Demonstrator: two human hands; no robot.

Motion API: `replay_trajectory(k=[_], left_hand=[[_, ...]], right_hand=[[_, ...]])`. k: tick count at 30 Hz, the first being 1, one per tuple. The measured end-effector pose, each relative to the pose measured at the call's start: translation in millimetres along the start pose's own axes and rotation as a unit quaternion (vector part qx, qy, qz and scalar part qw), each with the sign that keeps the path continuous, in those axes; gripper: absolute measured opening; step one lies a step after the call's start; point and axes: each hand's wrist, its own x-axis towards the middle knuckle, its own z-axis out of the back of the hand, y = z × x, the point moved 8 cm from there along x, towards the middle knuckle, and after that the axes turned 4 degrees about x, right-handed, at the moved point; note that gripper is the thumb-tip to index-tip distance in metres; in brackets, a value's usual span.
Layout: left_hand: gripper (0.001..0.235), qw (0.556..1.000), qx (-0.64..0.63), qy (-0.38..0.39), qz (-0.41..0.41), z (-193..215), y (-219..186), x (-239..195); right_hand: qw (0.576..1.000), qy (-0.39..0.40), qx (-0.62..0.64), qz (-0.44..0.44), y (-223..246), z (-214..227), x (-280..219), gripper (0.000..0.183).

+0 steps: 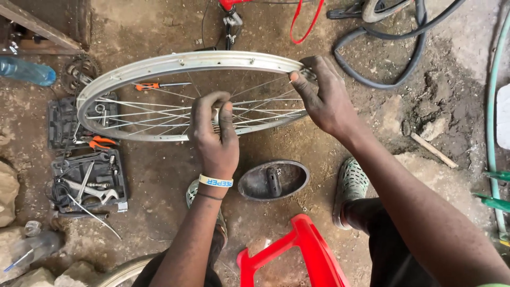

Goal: The person is sitting on a red stool and working on a bicycle wheel placed on the ground. They use their hands to manipulate the spokes and rim, occasionally picking up small metal parts from a black container to attach to the wheel.

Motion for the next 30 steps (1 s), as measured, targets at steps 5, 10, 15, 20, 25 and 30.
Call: replay_trajectory(k=[5,10,15,20,25,30], left_hand=[[0.037,0.997,0.005,-0.008,-0.083,-5.7,-20.7,4.4],[0.068,0.984,-0.126,0.121,0.033,-37.2,-1.1,8.7],[0.028,0.993,-0.053,0.094,0.046,-53.6,38.0,12.5],[0.029,0.993,-0.018,0.102,0.051,-63.4,37.1,10.7],[0.029,0.99,0.035,0.131,0.024,-63.2,22.8,13.1],[0.027,0.987,0.063,0.147,0.003,-54.8,5.7,13.2]], right_hand=[[1.0,0.012,0.006,0.026,25.6,0.5,-1.1,0.045],[0.998,0.038,0.023,0.043,26.3,5.4,-2.5,0.044],[0.961,-0.262,0.089,0.028,-64.2,30.7,-16.7,0.013],[0.94,-0.275,-0.064,-0.193,-222.5,-51.3,-103.5,0.011],[0.895,0.265,-0.266,-0.243,-319.1,-214.3,-200.1,0.081],[0.907,0.133,-0.267,-0.297,-317.2,-200.9,-227.9,0.035]])
